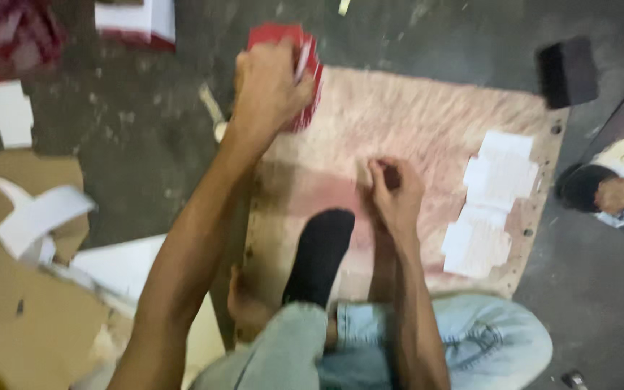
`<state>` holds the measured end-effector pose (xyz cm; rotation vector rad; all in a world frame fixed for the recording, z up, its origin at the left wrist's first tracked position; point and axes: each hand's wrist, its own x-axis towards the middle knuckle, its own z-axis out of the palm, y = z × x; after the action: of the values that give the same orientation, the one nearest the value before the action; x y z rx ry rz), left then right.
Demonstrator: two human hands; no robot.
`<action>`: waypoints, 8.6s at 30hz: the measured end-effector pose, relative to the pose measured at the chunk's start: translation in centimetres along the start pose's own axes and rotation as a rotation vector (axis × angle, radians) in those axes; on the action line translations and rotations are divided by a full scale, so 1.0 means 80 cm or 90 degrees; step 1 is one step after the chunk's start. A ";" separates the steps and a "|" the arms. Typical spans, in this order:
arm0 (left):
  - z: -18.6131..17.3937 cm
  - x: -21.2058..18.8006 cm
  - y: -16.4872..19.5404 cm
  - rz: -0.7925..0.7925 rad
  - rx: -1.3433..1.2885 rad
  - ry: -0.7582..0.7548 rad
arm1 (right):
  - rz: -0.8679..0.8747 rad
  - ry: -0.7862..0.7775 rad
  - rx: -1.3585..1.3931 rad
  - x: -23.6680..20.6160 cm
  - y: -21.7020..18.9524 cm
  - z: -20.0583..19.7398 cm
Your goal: The person sits on the floor and repeatedly rubs a small rectangular piece of paper with a dark block. The person flips the paper over and continues rubbing both sides, stacking finished pieces to the side.
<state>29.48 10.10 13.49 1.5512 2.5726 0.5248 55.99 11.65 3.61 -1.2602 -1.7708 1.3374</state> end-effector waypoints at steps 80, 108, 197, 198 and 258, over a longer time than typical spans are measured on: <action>0.128 -0.210 0.017 -0.063 -0.319 -0.316 | -0.249 0.068 -0.413 -0.088 0.047 -0.002; 0.163 -0.181 -0.002 0.631 -0.266 -0.263 | 0.137 -0.166 0.062 -0.056 0.082 -0.042; 0.165 -0.152 0.040 0.423 0.089 -0.253 | -0.436 0.001 -0.215 0.010 -0.027 -0.015; 0.162 -0.149 0.041 0.406 0.093 -0.325 | -0.426 -0.068 -0.343 0.031 -0.006 0.010; 0.128 -0.233 0.025 0.046 -0.269 -0.162 | -0.431 -0.006 -0.541 -0.031 0.018 -0.001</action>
<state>42.68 -2.86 2.72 1.4543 2.0605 0.7625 57.52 9.46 2.52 -0.8471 -2.5615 0.1920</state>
